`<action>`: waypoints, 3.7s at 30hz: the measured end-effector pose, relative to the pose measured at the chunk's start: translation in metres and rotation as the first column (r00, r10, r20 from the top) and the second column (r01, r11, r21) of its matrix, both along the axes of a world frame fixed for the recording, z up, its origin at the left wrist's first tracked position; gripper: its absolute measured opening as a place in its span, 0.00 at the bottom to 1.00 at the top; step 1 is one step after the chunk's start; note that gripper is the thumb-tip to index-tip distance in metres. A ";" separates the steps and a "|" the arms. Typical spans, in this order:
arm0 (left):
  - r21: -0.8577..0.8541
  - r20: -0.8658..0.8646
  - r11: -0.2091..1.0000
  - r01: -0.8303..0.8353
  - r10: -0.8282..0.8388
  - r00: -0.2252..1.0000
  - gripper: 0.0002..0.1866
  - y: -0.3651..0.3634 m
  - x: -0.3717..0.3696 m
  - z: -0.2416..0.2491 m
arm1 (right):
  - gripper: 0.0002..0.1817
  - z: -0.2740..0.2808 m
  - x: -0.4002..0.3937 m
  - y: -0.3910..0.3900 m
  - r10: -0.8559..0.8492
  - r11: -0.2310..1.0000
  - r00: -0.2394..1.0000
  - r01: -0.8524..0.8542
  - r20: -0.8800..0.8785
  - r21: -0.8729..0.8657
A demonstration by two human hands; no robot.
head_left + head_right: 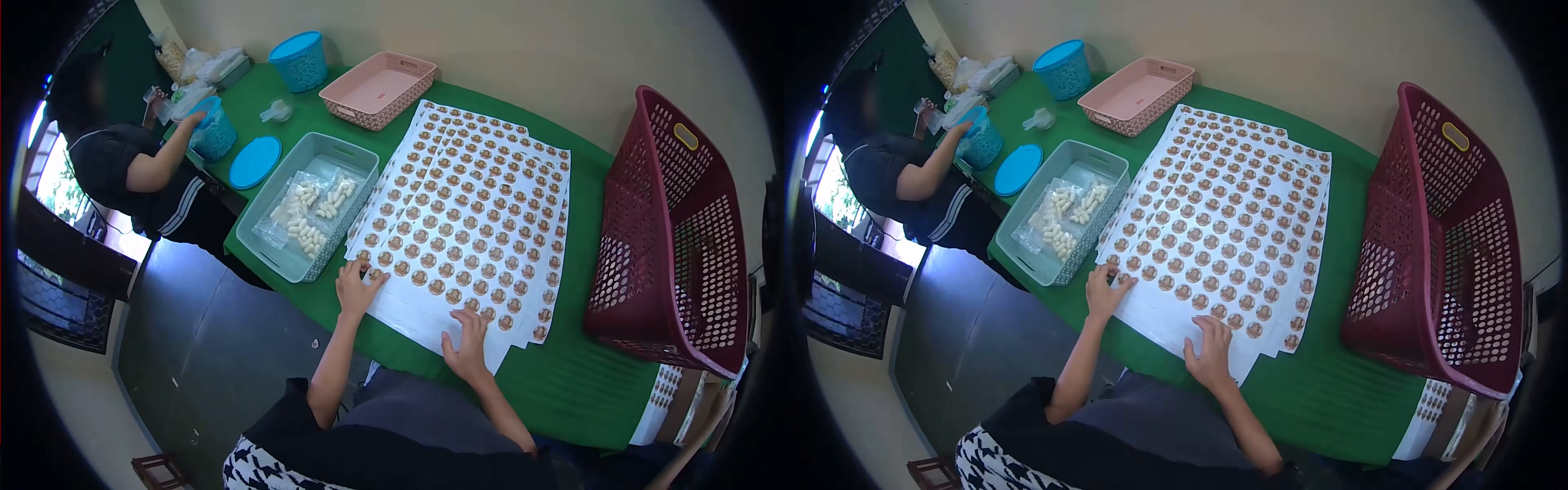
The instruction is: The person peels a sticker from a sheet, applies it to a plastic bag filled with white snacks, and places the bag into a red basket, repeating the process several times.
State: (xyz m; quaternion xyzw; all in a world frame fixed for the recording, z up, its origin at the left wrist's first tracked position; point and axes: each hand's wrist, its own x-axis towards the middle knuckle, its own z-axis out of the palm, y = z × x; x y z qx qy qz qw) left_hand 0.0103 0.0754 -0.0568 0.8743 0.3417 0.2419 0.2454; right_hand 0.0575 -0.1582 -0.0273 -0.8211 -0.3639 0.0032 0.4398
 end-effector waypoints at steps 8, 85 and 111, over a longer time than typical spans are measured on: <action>-0.134 0.017 0.990 0.039 -0.037 0.999 0.13 0.009 0.001 -0.007 | 0.19 -0.023 -0.002 -0.001 0.017 0.989 0.999 -0.013 0.028 -0.145; -0.829 0.528 0.329 0.452 0.728 0.437 0.26 0.139 -0.020 0.024 | 0.09 -0.032 0.015 -0.029 0.253 0.819 0.467 0.363 -0.848 0.444; -0.683 0.653 0.730 0.008 0.606 0.455 0.06 0.119 0.011 0.035 | 0.13 -0.043 0.014 -0.031 0.243 0.823 0.495 0.350 -0.834 0.447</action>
